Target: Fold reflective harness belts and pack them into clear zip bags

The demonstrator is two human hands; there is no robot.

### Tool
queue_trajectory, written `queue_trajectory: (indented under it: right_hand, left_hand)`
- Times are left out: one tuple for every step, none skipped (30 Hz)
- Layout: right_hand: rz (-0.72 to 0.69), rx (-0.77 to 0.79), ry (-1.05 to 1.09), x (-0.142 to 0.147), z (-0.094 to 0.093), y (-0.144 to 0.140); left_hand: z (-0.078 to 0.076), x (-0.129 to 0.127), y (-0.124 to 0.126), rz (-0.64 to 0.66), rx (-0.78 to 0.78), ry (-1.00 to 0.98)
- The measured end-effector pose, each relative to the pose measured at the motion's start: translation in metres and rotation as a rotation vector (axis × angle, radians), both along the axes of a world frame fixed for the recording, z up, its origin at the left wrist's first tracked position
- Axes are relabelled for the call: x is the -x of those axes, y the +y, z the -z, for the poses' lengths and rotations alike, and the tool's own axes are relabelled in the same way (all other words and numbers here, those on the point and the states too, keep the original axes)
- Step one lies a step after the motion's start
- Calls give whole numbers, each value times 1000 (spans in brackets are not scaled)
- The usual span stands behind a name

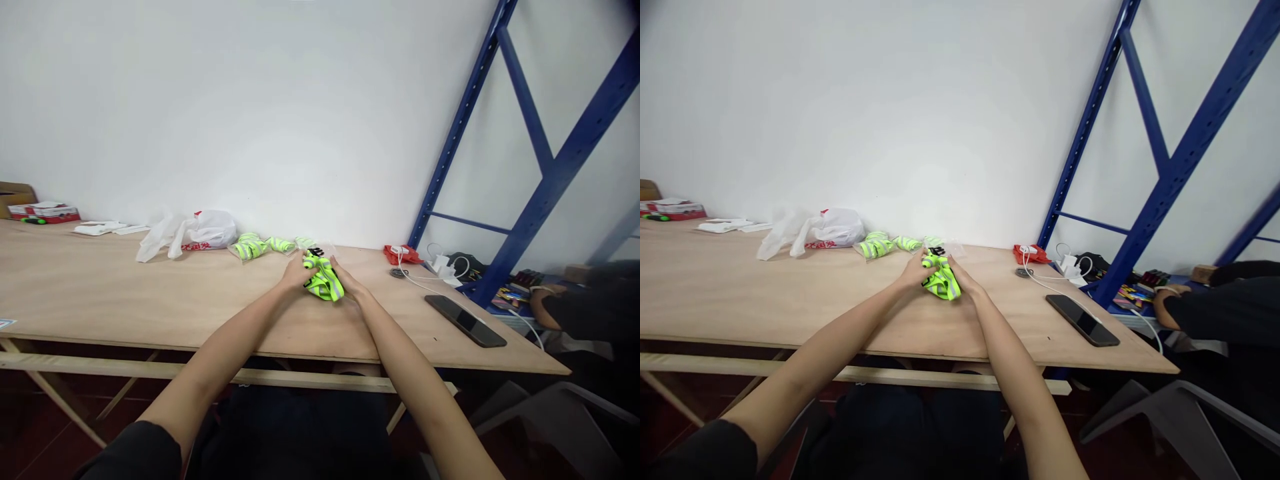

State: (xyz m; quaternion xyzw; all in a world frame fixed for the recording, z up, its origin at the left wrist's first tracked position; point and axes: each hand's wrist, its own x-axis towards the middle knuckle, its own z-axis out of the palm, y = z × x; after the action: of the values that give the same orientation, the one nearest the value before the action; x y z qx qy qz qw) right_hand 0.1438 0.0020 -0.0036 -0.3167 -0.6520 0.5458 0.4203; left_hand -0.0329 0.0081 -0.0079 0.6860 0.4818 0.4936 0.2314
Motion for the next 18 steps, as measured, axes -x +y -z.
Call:
queue_trajectory:
  right_hand:
    - [-19, -36, 14, -1, -1, -2]
    - [-26, -81, 11, -1, -2, -4]
    - [-21, -127, -7, 0, -3, -6]
    - [-8, -167, -30, 3, -3, -8]
    - [9, -192, -49, 6, -2, -9]
    - [26, -202, -53, 9, 0, -9]
    - [40, -211, -31, 13, 2, -9]
    - [52, -222, 3, 17, 5, -7]
    - [79, -239, 36, 21, 8, -4]
    - [119, -262, 65, 23, 12, -1]
    - [167, -282, 84, 24, 15, 3]
    - [225, -294, 81, 25, 19, 8]
    - [285, -296, 56, 25, 22, 12]
    - [347, -295, 19, 23, 25, 16]
    - [404, -292, -24, 22, 26, 19]
    - [458, -291, -66, 19, 27, 21]
    - [508, -294, -100, 15, 26, 24]
    - [552, -299, -130, 11, 25, 26]
  left_hand:
    - [-2, 2, 1, -25, 3, -38]
    - [-3, 4, 2, -42, 5, -75]
    - [-4, 5, 3, -46, 6, -110]
    - [-5, 6, 3, -36, 6, -142]
    - [-5, 5, 3, -13, 6, -169]
    - [-5, 3, 4, 18, 9, -191]
    - [-5, 0, 4, 52, 10, -212]
    - [-4, -3, 4, 83, 9, -231]
    - [-4, -6, 5, 111, -1, -250]
    - [-4, -9, 6, 132, -46, -268]
    - [-4, -12, 7, 140, -95, -270]
    - [-5, -14, 9, 142, -134, -253]
    - [-5, -15, 10, 141, -167, -217]
    - [-5, -16, 11, 136, -184, -168]
    - [-5, -16, 12, 124, -186, -117]
    - [-4, -16, 13, 108, -179, -73]
    - [-2, -16, 13, 97, -172, -45]
    - [0, -17, 12, 98, -166, -32]
